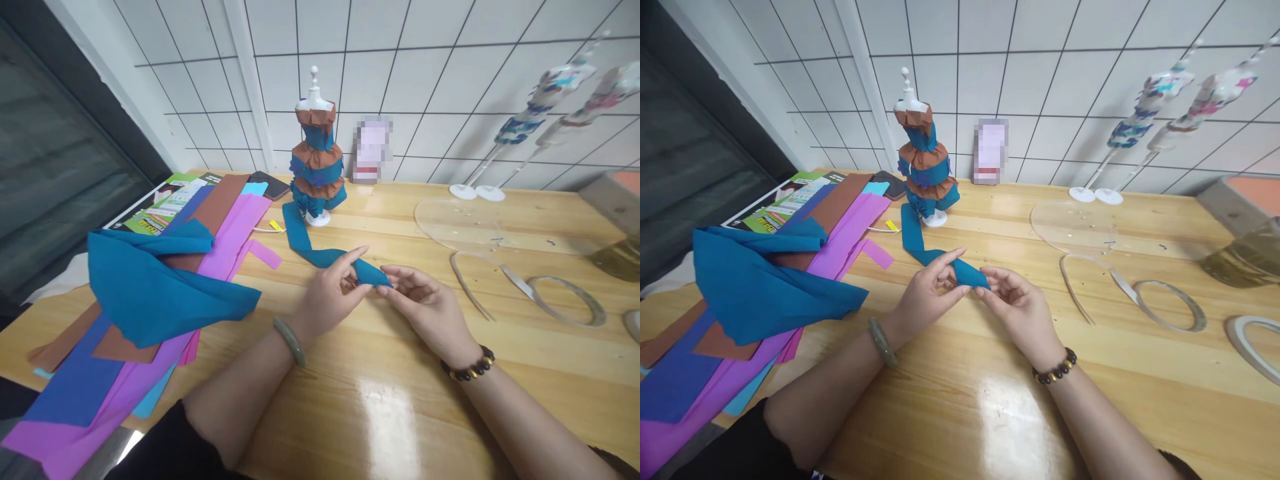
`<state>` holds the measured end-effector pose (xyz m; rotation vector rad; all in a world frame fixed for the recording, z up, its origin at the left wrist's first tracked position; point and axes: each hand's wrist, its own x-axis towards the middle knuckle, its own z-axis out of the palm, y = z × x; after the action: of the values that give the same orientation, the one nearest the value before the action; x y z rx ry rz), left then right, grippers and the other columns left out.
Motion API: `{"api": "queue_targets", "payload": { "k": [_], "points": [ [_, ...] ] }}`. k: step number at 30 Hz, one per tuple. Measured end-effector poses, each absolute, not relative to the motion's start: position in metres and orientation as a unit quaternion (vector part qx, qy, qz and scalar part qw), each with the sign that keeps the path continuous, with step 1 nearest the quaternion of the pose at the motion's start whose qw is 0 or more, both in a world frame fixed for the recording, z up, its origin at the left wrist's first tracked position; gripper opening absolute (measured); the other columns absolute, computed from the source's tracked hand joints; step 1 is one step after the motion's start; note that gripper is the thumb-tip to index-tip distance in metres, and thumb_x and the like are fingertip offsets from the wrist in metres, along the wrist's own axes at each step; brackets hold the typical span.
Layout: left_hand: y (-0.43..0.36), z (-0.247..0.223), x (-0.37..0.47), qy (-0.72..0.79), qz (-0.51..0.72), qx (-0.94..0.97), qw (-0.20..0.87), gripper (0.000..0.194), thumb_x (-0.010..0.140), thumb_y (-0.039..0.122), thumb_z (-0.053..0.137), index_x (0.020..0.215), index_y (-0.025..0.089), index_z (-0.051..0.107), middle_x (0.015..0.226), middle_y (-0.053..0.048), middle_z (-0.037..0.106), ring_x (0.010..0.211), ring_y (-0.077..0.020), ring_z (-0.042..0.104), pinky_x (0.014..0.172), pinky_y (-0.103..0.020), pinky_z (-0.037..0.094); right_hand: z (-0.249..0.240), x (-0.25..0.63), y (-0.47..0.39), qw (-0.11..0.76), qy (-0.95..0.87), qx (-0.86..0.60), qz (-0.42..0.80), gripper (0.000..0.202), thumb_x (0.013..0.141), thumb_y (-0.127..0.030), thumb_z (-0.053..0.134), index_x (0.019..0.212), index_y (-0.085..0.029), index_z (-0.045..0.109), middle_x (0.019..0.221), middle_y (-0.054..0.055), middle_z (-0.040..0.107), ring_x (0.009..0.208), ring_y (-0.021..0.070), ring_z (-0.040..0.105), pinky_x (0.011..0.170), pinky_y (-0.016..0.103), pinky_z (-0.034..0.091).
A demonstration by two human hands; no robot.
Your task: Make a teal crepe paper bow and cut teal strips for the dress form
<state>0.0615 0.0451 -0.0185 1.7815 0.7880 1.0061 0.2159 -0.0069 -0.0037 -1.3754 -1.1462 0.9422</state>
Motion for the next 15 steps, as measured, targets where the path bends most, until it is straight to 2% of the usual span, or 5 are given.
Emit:
{"api": "queue_targets", "payload": {
  "k": [15],
  "points": [
    [0.0441, -0.0144, 0.0606, 0.302, 0.419, 0.745, 0.422, 0.056, 0.076, 0.013, 0.055, 0.129, 0.023, 0.038, 0.082, 0.001, 0.056, 0.074, -0.0084, 0.054, 0.069, -0.02, 0.046, -0.0045, 0.2167, -0.0068, 0.535, -0.472, -0.573, 0.404, 0.033, 0.066, -0.03, 0.073, 0.096, -0.02, 0.063, 0.087, 0.005, 0.071, 0.078, 0.0172, 0.065, 0.077, 0.032, 0.052]
  ]
}}
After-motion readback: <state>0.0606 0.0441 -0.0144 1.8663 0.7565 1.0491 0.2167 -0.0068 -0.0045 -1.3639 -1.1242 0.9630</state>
